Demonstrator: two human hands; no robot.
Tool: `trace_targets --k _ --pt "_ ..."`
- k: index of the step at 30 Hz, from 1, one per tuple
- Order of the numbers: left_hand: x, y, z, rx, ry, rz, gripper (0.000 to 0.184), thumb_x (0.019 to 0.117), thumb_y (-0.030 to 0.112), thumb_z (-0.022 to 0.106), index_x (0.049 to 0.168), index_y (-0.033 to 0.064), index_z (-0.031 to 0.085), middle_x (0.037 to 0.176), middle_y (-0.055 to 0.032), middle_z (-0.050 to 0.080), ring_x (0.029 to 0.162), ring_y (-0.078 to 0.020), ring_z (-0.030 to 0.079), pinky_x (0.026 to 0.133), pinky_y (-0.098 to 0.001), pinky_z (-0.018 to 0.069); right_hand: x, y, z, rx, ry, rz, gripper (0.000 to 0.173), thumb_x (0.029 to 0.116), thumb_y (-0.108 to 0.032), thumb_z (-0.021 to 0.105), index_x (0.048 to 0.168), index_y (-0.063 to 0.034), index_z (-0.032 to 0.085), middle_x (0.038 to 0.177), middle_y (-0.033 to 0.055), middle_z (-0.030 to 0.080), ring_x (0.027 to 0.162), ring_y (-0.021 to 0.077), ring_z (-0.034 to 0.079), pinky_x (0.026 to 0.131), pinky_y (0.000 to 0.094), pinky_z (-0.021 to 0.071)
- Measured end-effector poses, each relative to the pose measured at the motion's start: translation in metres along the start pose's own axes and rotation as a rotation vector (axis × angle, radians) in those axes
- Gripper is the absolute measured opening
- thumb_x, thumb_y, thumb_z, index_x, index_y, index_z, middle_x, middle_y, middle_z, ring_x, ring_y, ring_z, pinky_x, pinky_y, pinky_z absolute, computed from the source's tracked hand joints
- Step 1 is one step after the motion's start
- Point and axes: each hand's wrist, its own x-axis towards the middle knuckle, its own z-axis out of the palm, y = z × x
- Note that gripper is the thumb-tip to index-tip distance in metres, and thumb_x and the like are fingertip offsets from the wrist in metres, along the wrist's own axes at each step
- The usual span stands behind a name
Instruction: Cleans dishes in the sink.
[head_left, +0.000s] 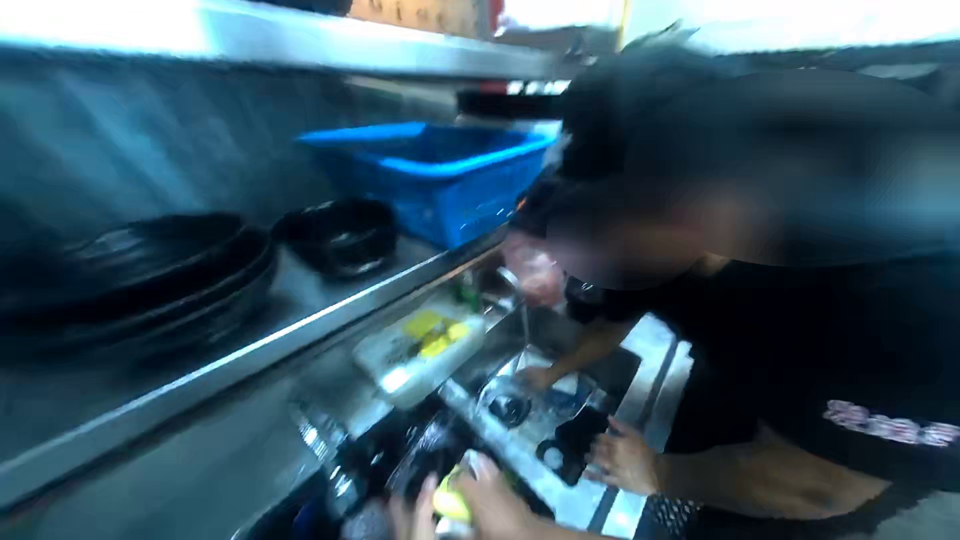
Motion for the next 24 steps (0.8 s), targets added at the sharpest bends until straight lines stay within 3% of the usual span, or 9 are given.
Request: trace_targets --k 2,4,8,10,14,16,20,22,24 --pt "0.003 0.024 0.014 0.023 0.096 0.003 0.075 0.0965 0.028 0.07 0.154 -0.0023 0.033 0.149 -0.0266 0.047 0.133 -0.0321 0.053 0.108 -0.0489 0.049 0.003 -0.009 0.007 -0.077 -0.211 -0.048 0.05 0.0961 -0.036 0.063 0.137 -0.0071 0.063 0.151 0.021 0.05 0.144 0.0376 0.044 0.12 0.0545 0.036" --pt "0.012 0.032 0.011 0.061 0.137 0.038 0.066 0.0949 0.024 0.071 0.145 -0.006 0.042 0.143 -0.0263 0.051 0.129 -0.0299 0.054 0.108 -0.0446 0.0481 0.001 -0.012 0.007 -0.163 -0.373 -0.137 0.05 0.0967 -0.038 0.06 0.137 -0.0078 0.062 0.153 0.0185 0.05 0.146 0.0379 0.041 0.121 0.0585 0.0316" --pt "0.016 0.02 0.001 0.152 0.109 0.144 0.049 0.0872 0.031 0.078 0.12 0.0014 0.058 0.107 -0.0121 0.064 0.098 -0.0193 0.065 0.086 -0.0388 0.0572 0.003 0.003 0.006 -0.334 -0.502 -0.211 0.042 0.0977 -0.024 0.061 0.139 -0.014 0.061 0.152 0.0152 0.052 0.143 0.0397 0.045 0.117 0.0628 0.0348" --pt "0.018 0.015 0.001 0.115 0.182 0.139 0.038 0.0879 0.03 0.079 0.108 0.0047 0.058 0.093 -0.0086 0.061 0.084 -0.0174 0.061 0.075 -0.0376 0.0539 0.014 0.024 0.008 -0.436 -0.477 -0.231 0.04 0.0989 -0.016 0.056 0.138 -0.0131 0.06 0.15 0.0169 0.053 0.139 0.0428 0.048 0.112 0.065 0.0383" --pt "0.02 0.007 0.001 0.088 0.258 0.143 0.041 0.0888 0.028 0.08 0.113 0.0046 0.057 0.098 -0.0093 0.064 0.092 -0.018 0.064 0.082 -0.0385 0.0562 0.031 0.026 0.009 -0.638 -0.49 -0.122 0.041 0.1015 -0.007 0.049 0.141 -0.0138 0.059 0.154 0.018 0.049 0.139 0.0429 0.047 0.112 0.0619 0.0394" --pt "0.021 0.006 0.005 0.063 0.295 0.152 0.038 0.0892 0.027 0.08 0.109 0.0046 0.056 0.092 -0.0082 0.062 0.085 -0.0172 0.063 0.077 -0.0379 0.0556 0.031 0.007 0.008 -0.561 -0.531 -0.026 0.042 0.0985 -0.009 0.054 0.14 -0.0131 0.06 0.154 0.018 0.048 0.14 0.0448 0.044 0.111 0.0668 0.0375" --pt "0.023 0.012 0.007 0.095 0.287 0.197 0.035 0.0899 0.029 0.078 0.104 0.0061 0.055 0.087 -0.0063 0.058 0.079 -0.0161 0.06 0.073 -0.0364 0.0542 0.018 -0.005 0.026 -0.209 -0.496 -0.025 0.046 0.0918 -0.034 0.064 0.133 -0.0147 0.065 0.147 0.013 0.056 0.141 0.039 0.046 0.112 0.0702 0.0315" --pt "0.023 0.017 0.005 0.122 0.275 0.211 0.035 0.0894 0.031 0.078 0.102 0.0079 0.055 0.085 -0.0051 0.057 0.077 -0.0157 0.059 0.07 -0.0359 0.0533 0.012 -0.003 0.032 -0.082 -0.454 -0.03 0.049 0.0911 -0.039 0.064 0.135 -0.0165 0.063 0.142 0.0086 0.06 0.139 0.0338 0.048 0.111 0.0671 0.0331" --pt "0.025 0.021 0.005 0.124 0.254 0.214 0.036 0.0888 0.033 0.078 0.101 0.0097 0.054 0.084 -0.005 0.055 0.074 -0.0162 0.057 0.067 -0.0365 0.0519 0.008 0.002 0.033 -0.03 -0.383 -0.054 0.043 0.0943 -0.035 0.062 0.132 -0.0153 0.064 0.136 0.0067 0.064 0.136 0.0297 0.049 0.111 0.0603 0.0343"
